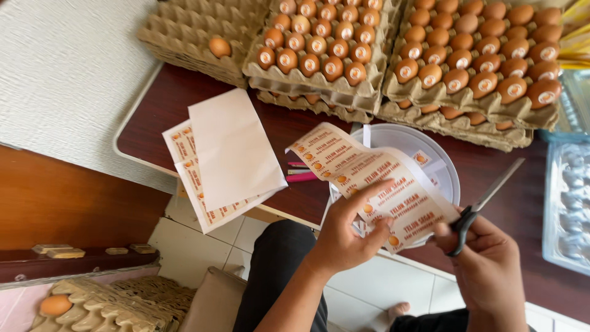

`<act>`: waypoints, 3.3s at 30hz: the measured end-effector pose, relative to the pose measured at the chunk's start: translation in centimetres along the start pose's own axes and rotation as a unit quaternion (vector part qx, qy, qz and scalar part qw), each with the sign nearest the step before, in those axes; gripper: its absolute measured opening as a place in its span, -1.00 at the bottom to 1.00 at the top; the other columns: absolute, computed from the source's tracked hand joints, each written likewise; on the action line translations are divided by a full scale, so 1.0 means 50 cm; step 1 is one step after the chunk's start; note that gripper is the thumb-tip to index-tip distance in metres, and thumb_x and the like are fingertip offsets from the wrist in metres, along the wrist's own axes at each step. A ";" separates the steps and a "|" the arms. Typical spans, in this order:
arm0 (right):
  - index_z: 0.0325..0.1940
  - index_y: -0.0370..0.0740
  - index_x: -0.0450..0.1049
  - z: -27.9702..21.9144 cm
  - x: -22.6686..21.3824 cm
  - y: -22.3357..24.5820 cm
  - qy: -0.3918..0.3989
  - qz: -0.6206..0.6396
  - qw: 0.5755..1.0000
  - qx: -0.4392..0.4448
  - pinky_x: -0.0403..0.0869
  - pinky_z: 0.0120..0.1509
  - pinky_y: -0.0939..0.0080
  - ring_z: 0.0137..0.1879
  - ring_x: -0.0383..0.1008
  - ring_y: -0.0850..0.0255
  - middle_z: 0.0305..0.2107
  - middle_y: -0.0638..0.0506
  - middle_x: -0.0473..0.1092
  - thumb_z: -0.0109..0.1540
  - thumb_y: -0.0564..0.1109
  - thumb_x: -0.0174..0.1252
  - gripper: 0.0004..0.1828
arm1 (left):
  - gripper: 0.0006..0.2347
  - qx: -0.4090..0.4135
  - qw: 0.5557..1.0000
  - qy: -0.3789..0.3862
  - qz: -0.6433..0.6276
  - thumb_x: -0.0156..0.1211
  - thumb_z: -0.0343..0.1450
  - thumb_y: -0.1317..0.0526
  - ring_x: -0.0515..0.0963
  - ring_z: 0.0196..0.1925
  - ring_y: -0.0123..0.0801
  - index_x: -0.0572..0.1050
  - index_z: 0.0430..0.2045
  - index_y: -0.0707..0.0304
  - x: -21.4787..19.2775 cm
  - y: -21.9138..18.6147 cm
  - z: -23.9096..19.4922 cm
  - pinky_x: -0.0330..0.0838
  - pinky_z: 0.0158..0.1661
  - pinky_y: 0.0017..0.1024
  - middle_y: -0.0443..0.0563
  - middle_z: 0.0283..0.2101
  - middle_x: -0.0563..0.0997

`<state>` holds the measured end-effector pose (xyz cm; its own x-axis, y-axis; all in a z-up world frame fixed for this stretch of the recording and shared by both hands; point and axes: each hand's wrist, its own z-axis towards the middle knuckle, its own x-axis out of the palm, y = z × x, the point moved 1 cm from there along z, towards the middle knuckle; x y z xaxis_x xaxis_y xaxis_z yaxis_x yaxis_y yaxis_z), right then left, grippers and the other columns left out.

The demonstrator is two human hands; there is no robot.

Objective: The person sits on the floor and uses scissors to cut individual stickers from a long printed sheet. The cut stickers are placed into a white bowl, while egg cartons and plastic trays are visible on the table nearby.

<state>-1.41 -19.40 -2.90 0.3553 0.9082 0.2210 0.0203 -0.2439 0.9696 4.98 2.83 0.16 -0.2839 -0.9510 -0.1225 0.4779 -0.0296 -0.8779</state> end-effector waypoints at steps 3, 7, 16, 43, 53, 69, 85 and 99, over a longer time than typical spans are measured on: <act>-0.09 -0.49 0.54 -0.003 0.017 -0.025 -0.043 0.024 0.999 0.013 0.59 0.03 0.32 -0.12 0.52 0.23 -0.25 -0.07 0.54 0.17 -0.40 0.34 -0.77 | -0.61 -0.032 0.999 0.035 -0.016 0.16 0.51 0.25 0.52 0.44 -0.11 0.42 0.29 0.16 0.002 -0.022 -0.001 0.46 0.42 -0.19 0.15 0.36 0.53; -0.03 -0.54 0.52 -0.016 -0.001 -0.033 -0.032 0.038 0.999 0.015 0.60 0.23 0.23 -0.02 0.53 0.20 -0.17 -0.13 0.54 0.17 -0.45 0.30 -0.71 | -0.56 -0.062 0.994 0.031 -0.088 0.25 0.52 0.17 0.55 0.40 -0.10 0.38 0.32 0.26 0.003 -0.026 0.001 0.56 0.37 -0.22 0.22 0.35 0.52; -0.10 -0.58 0.63 -0.003 -0.043 -0.066 0.092 -0.029 0.984 0.150 0.63 0.10 0.10 -0.13 0.58 0.10 -0.31 -0.27 0.65 0.08 -0.57 0.41 -0.69 | -0.40 -0.269 0.931 -0.179 -0.167 0.37 0.35 0.08 0.62 0.19 -0.26 0.43 0.34 0.18 -0.111 -0.054 0.032 0.61 0.21 -0.33 0.16 0.24 0.60; 0.32 -0.53 0.50 -0.016 0.043 -0.019 0.042 0.161 0.979 0.114 0.67 0.13 0.07 -0.08 0.52 0.10 -0.31 -0.12 0.45 0.27 -0.40 0.19 -0.51 | -0.77 -0.206 0.874 0.424 0.120 0.25 0.47 0.48 0.65 0.12 -0.46 0.69 -0.15 0.06 -0.218 -0.137 0.120 0.40 0.21 -0.37 -0.16 -0.01 0.75; 0.11 -0.38 0.55 -0.013 0.024 -0.027 0.015 0.155 0.986 0.053 0.66 -0.22 0.31 -0.34 0.57 0.16 -0.31 -0.12 0.56 0.16 -0.39 0.36 -0.59 | -0.83 -0.148 0.880 0.334 0.302 0.35 0.41 0.21 0.23 0.55 0.05 0.60 -0.15 -0.10 -0.147 -0.134 0.125 0.12 0.42 0.20 0.08 0.43 0.36; -0.07 -0.25 0.53 -0.018 0.056 -0.047 -0.022 0.238 0.966 0.098 0.71 -0.15 0.29 -0.10 0.58 0.18 -0.14 -0.01 0.53 0.22 -0.32 0.35 -0.78 | -0.34 -0.272 0.871 -0.169 -0.372 0.35 0.41 0.19 0.46 0.35 -0.20 0.19 0.46 -0.06 0.092 -0.099 -0.117 0.44 0.34 -0.12 0.07 0.39 0.41; -0.08 -0.29 0.52 -0.021 0.060 -0.043 -0.020 0.226 0.967 0.112 0.70 -0.27 0.28 -0.29 0.56 0.17 -0.22 -0.07 0.53 0.23 -0.29 0.34 -0.80 | -0.66 -0.082 0.966 -0.129 -0.210 0.31 0.54 0.27 0.65 0.17 -0.22 0.52 0.23 0.23 0.115 -0.062 -0.102 0.61 0.21 -0.28 0.19 0.27 0.58; -0.04 -0.31 0.53 -0.026 0.058 -0.031 -0.049 0.178 0.978 0.102 0.68 -0.31 0.29 -0.45 0.54 0.15 -0.28 -0.07 0.55 0.18 -0.30 0.40 -0.70 | -0.65 -0.101 0.988 -0.098 -0.069 0.06 0.60 0.28 0.43 0.49 -0.08 0.42 0.32 0.27 0.115 -0.090 -0.082 0.49 0.38 -0.18 0.33 0.46 0.42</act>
<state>-1.62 -15.94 -3.63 0.4621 0.7188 0.5194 0.0614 -0.6102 0.7899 -2.23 -1.25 1.52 -0.1592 -0.9840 0.0801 0.2645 -0.1207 -0.9568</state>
